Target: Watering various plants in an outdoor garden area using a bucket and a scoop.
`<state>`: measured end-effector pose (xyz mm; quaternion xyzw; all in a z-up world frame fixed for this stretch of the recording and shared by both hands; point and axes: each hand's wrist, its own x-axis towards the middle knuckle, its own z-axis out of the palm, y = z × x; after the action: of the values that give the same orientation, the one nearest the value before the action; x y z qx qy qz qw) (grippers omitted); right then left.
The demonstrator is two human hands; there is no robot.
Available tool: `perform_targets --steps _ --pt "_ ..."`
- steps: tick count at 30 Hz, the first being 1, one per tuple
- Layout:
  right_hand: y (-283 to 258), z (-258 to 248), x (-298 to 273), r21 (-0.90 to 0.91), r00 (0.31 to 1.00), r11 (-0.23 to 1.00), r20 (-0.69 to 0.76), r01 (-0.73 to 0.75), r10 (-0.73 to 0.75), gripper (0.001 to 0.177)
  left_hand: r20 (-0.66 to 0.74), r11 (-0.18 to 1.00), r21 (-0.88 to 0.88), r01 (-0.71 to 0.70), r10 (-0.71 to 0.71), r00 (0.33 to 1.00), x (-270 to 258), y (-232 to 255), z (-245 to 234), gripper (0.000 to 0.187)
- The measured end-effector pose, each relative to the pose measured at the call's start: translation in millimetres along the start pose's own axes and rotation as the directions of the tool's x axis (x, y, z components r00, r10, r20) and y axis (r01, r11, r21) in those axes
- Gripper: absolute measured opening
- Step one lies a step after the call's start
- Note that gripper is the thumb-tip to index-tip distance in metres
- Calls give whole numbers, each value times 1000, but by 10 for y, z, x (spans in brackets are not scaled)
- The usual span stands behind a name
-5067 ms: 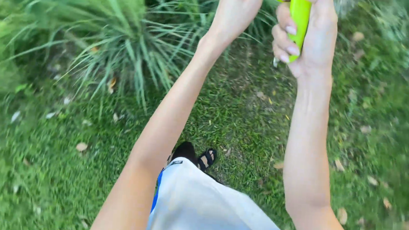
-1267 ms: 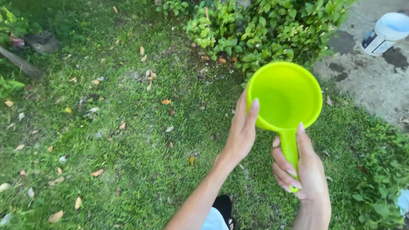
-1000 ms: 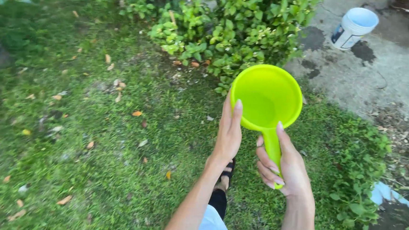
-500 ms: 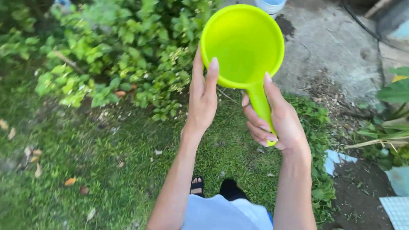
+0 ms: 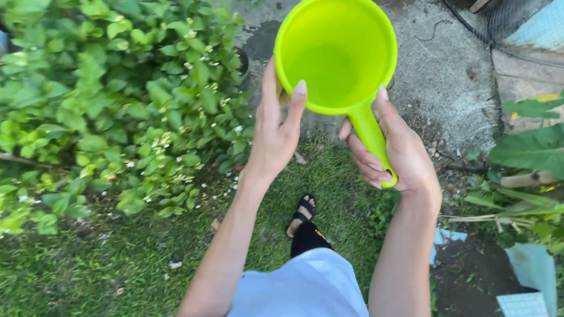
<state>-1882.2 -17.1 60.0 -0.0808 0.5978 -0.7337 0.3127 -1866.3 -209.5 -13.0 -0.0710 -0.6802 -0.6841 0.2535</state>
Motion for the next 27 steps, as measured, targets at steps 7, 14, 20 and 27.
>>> perform_targets --steps 7,14,20,27 --pt "-734 -877 1120 15 999 999 13 -37 37 67 -47 998 49 -26 28 999 1354 -658 635 54" --pt "-1168 -1420 2102 106 998 993 42 -50 46 63 -81 998 51 40 -36 996 2492 -1129 974 51" --pt "-1337 -1937 3150 105 999 993 10 -51 50 59 -100 997 56 56 -50 994 3469 -1938 1141 47" --pt "-1837 -2546 4614 73 995 993 -34 -91 94 58 -110 984 -25 174 -176 978 4831 -2906 1279 44"
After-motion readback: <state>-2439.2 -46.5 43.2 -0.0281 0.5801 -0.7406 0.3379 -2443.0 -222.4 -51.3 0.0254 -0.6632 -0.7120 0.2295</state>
